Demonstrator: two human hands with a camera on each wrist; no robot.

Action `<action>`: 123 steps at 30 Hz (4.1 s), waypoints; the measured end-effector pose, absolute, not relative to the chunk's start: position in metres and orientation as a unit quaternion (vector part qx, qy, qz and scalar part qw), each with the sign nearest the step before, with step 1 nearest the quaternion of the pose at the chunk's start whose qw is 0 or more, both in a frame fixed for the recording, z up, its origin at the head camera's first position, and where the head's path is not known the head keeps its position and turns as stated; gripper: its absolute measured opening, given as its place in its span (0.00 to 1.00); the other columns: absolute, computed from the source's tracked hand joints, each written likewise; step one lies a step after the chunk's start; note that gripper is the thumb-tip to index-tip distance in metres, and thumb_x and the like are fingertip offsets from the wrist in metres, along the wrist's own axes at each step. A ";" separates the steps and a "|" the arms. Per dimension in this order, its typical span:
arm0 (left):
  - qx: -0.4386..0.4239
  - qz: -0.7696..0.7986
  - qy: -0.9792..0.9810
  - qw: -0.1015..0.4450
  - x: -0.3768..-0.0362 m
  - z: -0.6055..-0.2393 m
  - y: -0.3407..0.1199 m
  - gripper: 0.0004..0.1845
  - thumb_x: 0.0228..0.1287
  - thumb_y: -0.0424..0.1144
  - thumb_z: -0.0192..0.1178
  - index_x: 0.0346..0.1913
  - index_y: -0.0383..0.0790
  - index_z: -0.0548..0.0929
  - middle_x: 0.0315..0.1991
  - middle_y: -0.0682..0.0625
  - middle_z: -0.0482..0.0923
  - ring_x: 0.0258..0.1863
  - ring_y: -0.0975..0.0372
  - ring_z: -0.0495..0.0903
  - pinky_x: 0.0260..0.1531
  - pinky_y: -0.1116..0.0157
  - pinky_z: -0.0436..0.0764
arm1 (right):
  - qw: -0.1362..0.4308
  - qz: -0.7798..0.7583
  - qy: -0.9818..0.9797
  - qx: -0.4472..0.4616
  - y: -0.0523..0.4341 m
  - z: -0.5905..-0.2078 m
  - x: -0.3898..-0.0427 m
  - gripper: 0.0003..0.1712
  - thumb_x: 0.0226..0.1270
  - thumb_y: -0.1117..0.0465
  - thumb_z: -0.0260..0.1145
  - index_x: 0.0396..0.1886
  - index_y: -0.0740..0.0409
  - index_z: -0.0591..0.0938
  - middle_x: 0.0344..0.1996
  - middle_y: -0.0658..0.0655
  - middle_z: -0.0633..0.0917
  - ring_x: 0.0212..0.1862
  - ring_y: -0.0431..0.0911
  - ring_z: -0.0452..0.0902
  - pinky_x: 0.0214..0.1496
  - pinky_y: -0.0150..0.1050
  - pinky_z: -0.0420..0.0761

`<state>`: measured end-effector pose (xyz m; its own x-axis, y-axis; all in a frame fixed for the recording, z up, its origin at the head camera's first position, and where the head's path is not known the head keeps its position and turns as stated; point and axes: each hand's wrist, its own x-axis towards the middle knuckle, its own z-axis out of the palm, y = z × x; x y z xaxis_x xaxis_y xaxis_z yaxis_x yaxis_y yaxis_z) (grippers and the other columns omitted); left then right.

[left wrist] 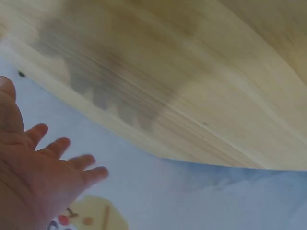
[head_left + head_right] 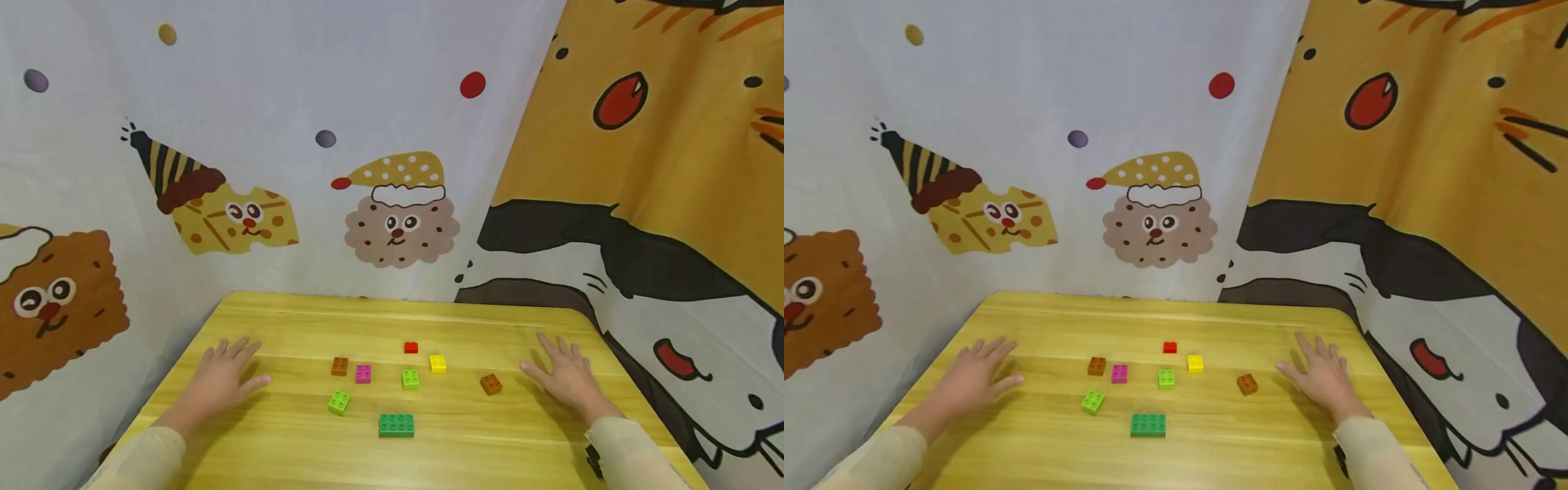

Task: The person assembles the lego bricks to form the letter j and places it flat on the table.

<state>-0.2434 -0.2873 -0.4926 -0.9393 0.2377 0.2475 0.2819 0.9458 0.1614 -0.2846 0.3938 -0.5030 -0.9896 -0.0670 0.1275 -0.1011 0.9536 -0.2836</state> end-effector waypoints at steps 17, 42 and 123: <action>-0.410 -0.050 -0.903 0.117 -0.189 -0.479 -0.147 0.33 0.64 0.64 0.49 0.65 0.47 0.70 0.65 0.51 0.68 0.65 0.54 0.65 0.64 0.50 0.63 | 0.094 0.197 -0.963 0.161 0.301 -0.471 -0.270 0.39 0.62 0.43 0.63 0.70 0.51 0.64 0.65 0.60 0.68 0.65 0.59 0.62 0.62 0.60 0.65; -0.468 -0.070 -0.881 0.004 -0.190 -0.494 -0.095 0.45 0.58 0.71 0.43 0.71 0.43 0.59 0.72 0.49 0.55 0.69 0.52 0.58 0.62 0.52 0.66 | 0.047 0.131 -0.933 0.333 0.153 -0.489 -0.271 0.21 0.60 0.51 0.68 0.52 0.50 0.81 0.49 0.47 0.82 0.54 0.46 0.76 0.56 0.44 0.76; -0.327 -0.143 -0.933 0.032 -0.241 -0.488 -0.163 0.32 0.49 0.61 0.66 0.55 0.48 0.79 0.53 0.53 0.78 0.54 0.56 0.74 0.56 0.55 0.74 | -0.170 0.410 -0.871 0.212 0.149 -0.487 -0.278 0.10 0.56 0.50 0.71 0.38 0.43 0.86 0.44 0.45 0.84 0.44 0.40 0.78 0.43 0.36 0.80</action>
